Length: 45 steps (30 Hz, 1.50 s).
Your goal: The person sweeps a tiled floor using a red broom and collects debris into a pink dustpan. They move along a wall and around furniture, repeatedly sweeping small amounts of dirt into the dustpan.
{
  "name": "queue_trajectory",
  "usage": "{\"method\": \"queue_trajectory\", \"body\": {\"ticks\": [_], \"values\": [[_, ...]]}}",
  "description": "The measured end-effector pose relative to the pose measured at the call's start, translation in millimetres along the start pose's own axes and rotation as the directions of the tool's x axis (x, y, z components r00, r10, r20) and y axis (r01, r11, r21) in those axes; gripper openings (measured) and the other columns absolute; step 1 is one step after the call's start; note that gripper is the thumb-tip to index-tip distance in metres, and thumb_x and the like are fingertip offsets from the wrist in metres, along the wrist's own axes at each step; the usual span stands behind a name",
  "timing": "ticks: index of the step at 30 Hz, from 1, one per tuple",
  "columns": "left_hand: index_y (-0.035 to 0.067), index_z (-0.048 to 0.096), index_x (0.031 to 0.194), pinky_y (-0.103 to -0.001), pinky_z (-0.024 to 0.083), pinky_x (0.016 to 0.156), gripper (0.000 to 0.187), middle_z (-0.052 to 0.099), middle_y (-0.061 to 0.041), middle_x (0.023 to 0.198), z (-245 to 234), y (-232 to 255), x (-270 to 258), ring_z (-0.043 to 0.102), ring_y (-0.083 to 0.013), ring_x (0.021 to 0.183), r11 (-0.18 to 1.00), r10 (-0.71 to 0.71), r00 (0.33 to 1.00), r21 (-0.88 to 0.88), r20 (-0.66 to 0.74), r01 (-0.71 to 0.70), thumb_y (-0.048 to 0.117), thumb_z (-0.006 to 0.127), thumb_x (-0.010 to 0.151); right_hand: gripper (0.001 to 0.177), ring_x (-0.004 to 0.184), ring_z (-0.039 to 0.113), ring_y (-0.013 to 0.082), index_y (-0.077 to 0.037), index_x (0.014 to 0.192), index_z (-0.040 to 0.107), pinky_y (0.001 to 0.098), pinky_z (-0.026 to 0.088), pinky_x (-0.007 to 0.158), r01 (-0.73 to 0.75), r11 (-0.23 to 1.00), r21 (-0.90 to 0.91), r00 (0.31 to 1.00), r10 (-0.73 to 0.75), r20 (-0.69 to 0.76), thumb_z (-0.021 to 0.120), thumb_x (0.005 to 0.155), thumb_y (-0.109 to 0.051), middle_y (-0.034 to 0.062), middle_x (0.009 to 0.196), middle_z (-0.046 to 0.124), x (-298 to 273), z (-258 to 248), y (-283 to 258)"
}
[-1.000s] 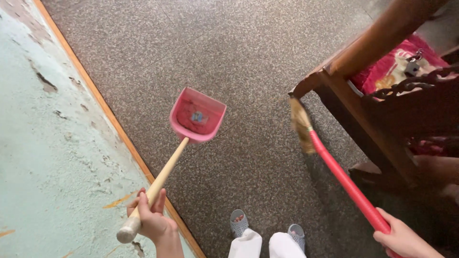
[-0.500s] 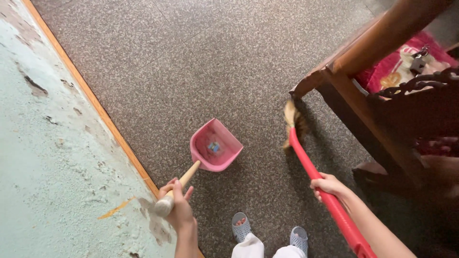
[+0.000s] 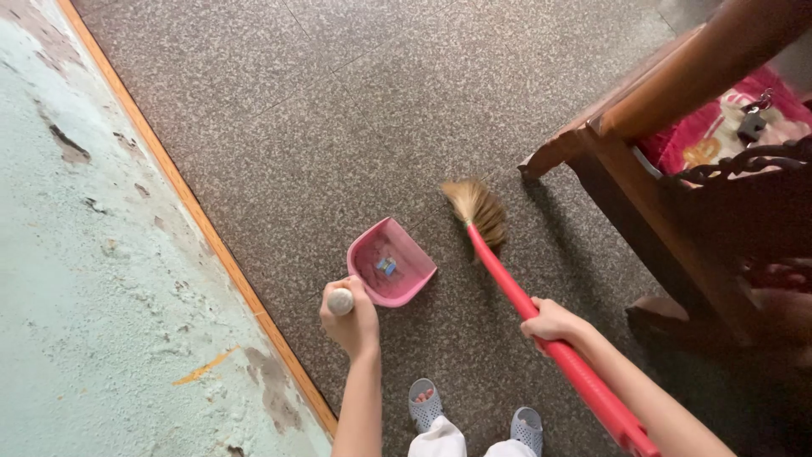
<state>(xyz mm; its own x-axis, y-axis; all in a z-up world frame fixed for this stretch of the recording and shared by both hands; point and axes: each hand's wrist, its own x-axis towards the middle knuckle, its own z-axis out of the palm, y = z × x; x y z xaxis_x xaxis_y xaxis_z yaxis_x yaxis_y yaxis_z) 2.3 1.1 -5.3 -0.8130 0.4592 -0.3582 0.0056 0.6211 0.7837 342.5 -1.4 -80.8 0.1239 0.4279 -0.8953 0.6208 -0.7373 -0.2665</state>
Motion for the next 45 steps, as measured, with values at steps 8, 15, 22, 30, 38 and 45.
{"method": "queue_trajectory", "body": {"ticks": [8, 15, 22, 30, 38, 45], "values": [[0.021, 0.063, 0.071, -0.038, 0.051, 0.078, 0.015, 0.07, -0.001, 0.079, 11.1, -3.7, -1.0, 0.067, -0.0255, 0.089, 0.994, 0.025, 0.998, 0.109, -0.055, -0.019, 0.033, 0.063, 0.079, 0.077, 0.035, 0.063, 0.0295, -0.005, 0.138, 0.048, 0.0353, 0.052, 0.028, 0.062, 0.995, -0.081, 0.979, -0.045, 0.197, 0.063, 0.063, 0.003, 0.0227, 0.055, 0.059, -115.2, -2.1, -21.0], [0.02, 0.062, 0.071, -0.037, 0.05, 0.079, 0.016, 0.068, -0.001, 0.076, -0.5, 0.4, -6.0, 0.067, -0.0255, 0.088, 0.999, -0.01, 0.999, 0.044, -0.052, 0.012, 0.034, 0.063, 0.078, 0.078, 0.028, 0.06, 0.0301, -0.008, 0.144, 0.04, 0.0327, 0.049, 0.025, -0.031, 0.996, -0.084, 0.994, 0.039, 0.105, 0.059, 0.069, 0.007, 0.0254, 0.048, 0.058, -233.3, -55.9, -23.3], [0.016, 0.06, 0.066, -0.035, 0.047, 0.079, 0.017, 0.072, -0.002, 0.084, -34.6, 13.7, -14.6, 0.067, -0.0232, 0.088, 1.0, 0.021, 0.999, -0.002, -0.033, -0.021, 0.028, 0.063, 0.077, 0.083, 0.03, 0.066, 0.0331, -0.016, 0.145, 0.038, 0.0367, 0.056, 0.027, -0.036, 0.96, -0.279, 0.994, 0.005, -0.109, 0.066, 0.069, -0.002, 0.0249, 0.049, 0.066, -180.6, -78.8, -5.5], [0.02, 0.061, 0.063, -0.029, 0.047, 0.076, 0.018, 0.068, 0.005, 0.065, -49.5, -1.5, 3.4, 0.067, -0.0165, 0.082, 1.0, -0.023, 0.997, 0.01, -0.075, 0.024, 0.031, 0.064, 0.077, 0.093, 0.096, 0.073, 0.0306, -0.024, 0.147, 0.039, 0.0438, 0.057, 0.081, -0.07, 0.89, -0.45, 0.984, -0.014, -0.18, 0.075, 0.062, -0.035, 0.0177, 0.104, 0.072, -46.1, 14.2, -5.2], [0.013, 0.062, 0.081, -0.025, 0.054, 0.067, 0.012, 0.074, -0.001, 0.077, -67.3, 10.8, 3.1, 0.073, -0.0095, 0.075, 0.994, -0.092, 0.994, -0.047, 0.064, 0.095, 0.019, 0.056, 0.089, 0.075, 0.042, 0.05, 0.0193, -0.019, 0.141, 0.042, 0.0303, 0.043, 0.033, 0.039, 0.999, -0.022, 0.974, -0.033, 0.224, 0.051, 0.07, 0.005, 0.0112, 0.064, 0.057, -135.1, 24.9, -43.1], [0.012, 0.064, 0.085, -0.025, 0.056, 0.068, 0.012, 0.074, -0.003, 0.079, -74.1, 15.5, -0.7, 0.072, -0.0109, 0.075, 0.99, -0.125, 0.99, -0.06, 0.064, 0.129, 0.019, 0.055, 0.089, 0.086, 0.038, 0.048, 0.0225, -0.026, 0.149, 0.032, 0.0313, 0.037, 0.032, -0.048, 0.999, -0.015, 0.989, 0.05, 0.142, 0.057, 0.074, 0.006, 0.0173, 0.062, 0.06, -210.1, -28.9, -22.8]]}}
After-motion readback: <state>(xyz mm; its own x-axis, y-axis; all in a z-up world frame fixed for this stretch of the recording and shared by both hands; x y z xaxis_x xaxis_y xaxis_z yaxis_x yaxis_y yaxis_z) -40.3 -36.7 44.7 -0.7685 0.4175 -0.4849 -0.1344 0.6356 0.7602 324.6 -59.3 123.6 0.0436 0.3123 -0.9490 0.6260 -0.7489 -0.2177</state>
